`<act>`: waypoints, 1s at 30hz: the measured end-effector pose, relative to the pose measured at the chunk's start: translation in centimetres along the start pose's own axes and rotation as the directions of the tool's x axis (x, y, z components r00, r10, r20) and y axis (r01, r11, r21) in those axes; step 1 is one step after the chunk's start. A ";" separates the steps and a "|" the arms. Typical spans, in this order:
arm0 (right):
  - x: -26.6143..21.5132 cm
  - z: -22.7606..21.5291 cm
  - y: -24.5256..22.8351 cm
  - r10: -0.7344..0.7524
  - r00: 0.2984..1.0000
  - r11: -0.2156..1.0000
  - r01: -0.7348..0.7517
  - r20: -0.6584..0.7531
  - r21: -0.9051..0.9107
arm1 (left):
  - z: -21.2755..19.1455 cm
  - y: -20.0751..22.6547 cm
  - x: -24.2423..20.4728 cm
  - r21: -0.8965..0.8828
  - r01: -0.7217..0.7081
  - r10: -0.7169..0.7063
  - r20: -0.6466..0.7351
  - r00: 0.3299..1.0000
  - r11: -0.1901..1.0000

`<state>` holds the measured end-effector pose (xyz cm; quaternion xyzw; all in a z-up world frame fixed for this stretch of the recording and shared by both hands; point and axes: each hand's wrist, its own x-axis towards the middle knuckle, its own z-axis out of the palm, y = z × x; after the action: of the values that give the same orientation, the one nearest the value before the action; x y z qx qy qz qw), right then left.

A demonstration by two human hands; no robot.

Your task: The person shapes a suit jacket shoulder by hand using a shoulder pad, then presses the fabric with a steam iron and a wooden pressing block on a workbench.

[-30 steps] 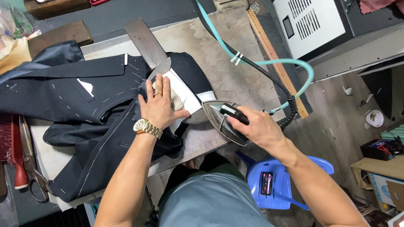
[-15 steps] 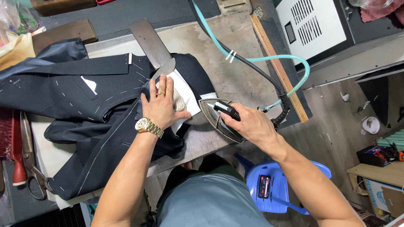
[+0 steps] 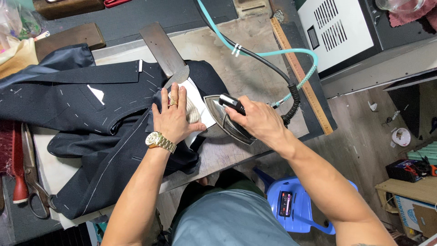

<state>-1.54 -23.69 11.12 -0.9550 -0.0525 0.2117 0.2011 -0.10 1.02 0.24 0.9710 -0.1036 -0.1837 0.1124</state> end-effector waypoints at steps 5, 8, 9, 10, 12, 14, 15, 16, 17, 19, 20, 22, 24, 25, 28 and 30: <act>2.3 0.1 -0.3 -0.064 0.998 0.997 0.064 -0.011 -0.035 | 0.0 0.1 -0.3 -0.008 0.015 -0.015 -0.004 1.000 1.000; 3.6 -0.5 -1.2 -0.093 0.995 0.994 0.091 -0.021 -0.068 | 0.2 0.1 -0.3 -0.009 0.026 -0.026 -0.014 1.000 1.000; 4.1 -0.6 -1.4 -0.118 0.993 0.989 0.115 -0.028 -0.092 | 0.3 0.0 -0.2 -0.016 0.028 -0.028 -0.015 0.999 0.999; 4.6 -0.7 -1.5 -0.143 0.989 0.984 0.138 -0.034 -0.116 | 0.5 -0.1 -0.2 -0.024 0.031 -0.032 -0.017 0.999 0.999; 5.1 -1.4 -2.8 -0.154 0.988 0.980 0.151 -0.017 -0.133 | 0.4 -0.3 -0.4 -0.044 0.030 -0.031 -0.021 0.999 0.999; 5.7 -1.9 -3.6 -0.165 0.986 0.975 0.163 0.001 -0.149 | 0.4 -0.5 -0.5 -0.063 0.029 -0.031 -0.025 0.999 0.998; 6.2 -2.0 -3.8 -0.171 0.985 0.974 0.170 0.006 -0.148 | 0.5 -0.6 -0.6 -0.073 0.026 -0.029 -0.032 0.999 0.997; 6.6 -2.0 -4.1 -0.178 0.984 0.973 0.178 0.012 -0.148 | 0.7 -0.8 -0.7 -0.083 0.024 -0.028 -0.038 0.999 0.996; 6.9 -2.1 -4.1 -0.180 0.983 0.972 0.181 0.016 -0.148 | 0.7 -0.9 -0.8 -0.084 0.029 -0.032 -0.037 0.999 0.996; 7.7 -2.1 -4.2 -0.153 0.988 0.979 0.157 0.036 -0.131 | 0.8 -0.9 -0.9 -0.079 0.032 -0.037 -0.056 0.998 0.996; 7.8 -2.0 -4.0 -0.160 0.986 0.978 0.164 0.043 -0.132 | 0.9 -0.9 -1.0 -0.082 0.041 -0.046 -0.055 0.997 0.996; 8.1 -1.8 -3.6 -0.139 0.987 0.986 0.145 0.076 -0.084 | 1.0 -0.9 -0.9 -0.080 0.037 -0.043 -0.072 0.996 0.996; 7.6 -1.9 -3.6 -0.132 0.987 0.986 0.140 0.090 -0.088 | 1.3 -1.0 -1.1 -0.070 0.034 -0.041 -0.099 0.994 0.997; 7.4 -2.0 -3.5 -0.122 0.987 0.987 0.132 0.108 -0.090 | 1.5 -1.0 -1.1 -0.059 0.030 -0.037 -0.119 0.992 0.998; 8.4 -1.5 -2.9 -0.118 0.987 0.986 0.130 0.107 -0.104 | 1.9 -1.0 -1.1 -0.091 0.022 -0.036 -0.159 0.987 0.996; 8.5 -1.6 -3.3 -0.109 0.988 0.987 0.121 0.106 -0.110 | 2.1 -1.1 -1.2 -0.078 0.015 -0.029 -0.181 0.983 0.997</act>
<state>6.77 -19.61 10.51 -0.9487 -0.1297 0.2438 0.1540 -1.80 1.97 -1.56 0.9798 -0.0748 -0.0993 0.1563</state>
